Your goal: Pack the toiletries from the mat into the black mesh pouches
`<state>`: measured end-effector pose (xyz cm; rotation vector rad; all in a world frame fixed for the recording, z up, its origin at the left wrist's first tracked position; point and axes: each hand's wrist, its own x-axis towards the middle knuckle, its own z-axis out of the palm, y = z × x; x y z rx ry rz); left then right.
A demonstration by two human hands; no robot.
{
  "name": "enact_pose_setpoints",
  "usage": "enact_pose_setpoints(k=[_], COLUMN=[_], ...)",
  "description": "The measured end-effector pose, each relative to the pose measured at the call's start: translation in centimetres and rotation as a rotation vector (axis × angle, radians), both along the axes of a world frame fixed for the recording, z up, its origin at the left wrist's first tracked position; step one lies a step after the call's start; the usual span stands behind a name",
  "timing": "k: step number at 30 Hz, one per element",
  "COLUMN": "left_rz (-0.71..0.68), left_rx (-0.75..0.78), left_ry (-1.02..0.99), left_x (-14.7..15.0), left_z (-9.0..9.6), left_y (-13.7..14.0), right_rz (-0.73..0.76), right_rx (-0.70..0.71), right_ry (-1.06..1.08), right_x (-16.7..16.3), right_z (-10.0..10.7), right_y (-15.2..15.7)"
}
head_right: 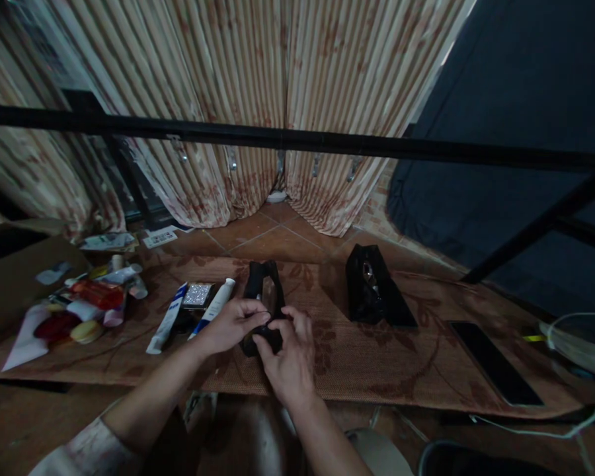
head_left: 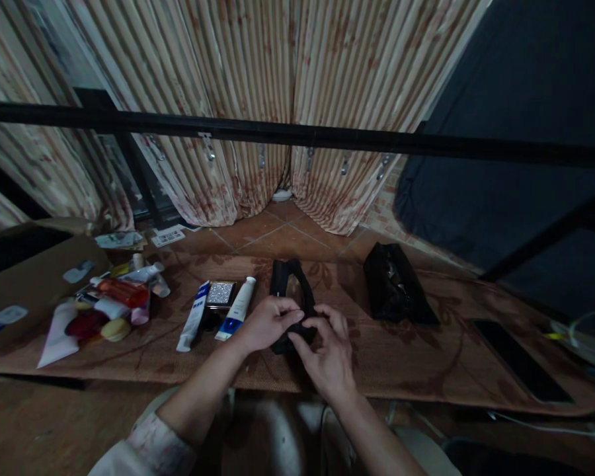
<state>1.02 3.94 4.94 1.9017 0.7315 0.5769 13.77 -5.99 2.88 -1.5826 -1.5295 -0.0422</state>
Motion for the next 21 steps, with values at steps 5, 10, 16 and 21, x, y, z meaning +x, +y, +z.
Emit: enact_pose_setpoints(k=[5, 10, 16, 21], left_rz=[0.082, 0.129, 0.090, 0.063], left_rx=[-0.062, -0.104, -0.210, -0.149], left_ry=[-0.019, -0.002, -0.090, -0.097], left_x=[-0.1, 0.1, 0.8, 1.3], left_z=[-0.5, -0.9, -0.7, -0.6], left_y=[0.3, 0.5, -0.4, -0.8], right_rz=[-0.075, -0.081, -0.130, -0.067], right_rx=[0.045, 0.004, -0.136, -0.175], right_ry=[-0.018, -0.117, -0.121, -0.099], right_x=[-0.3, -0.2, -0.5, -0.6], right_z=[0.1, -0.5, -1.3, -1.1], right_y=[-0.4, -0.7, -0.6, -0.8])
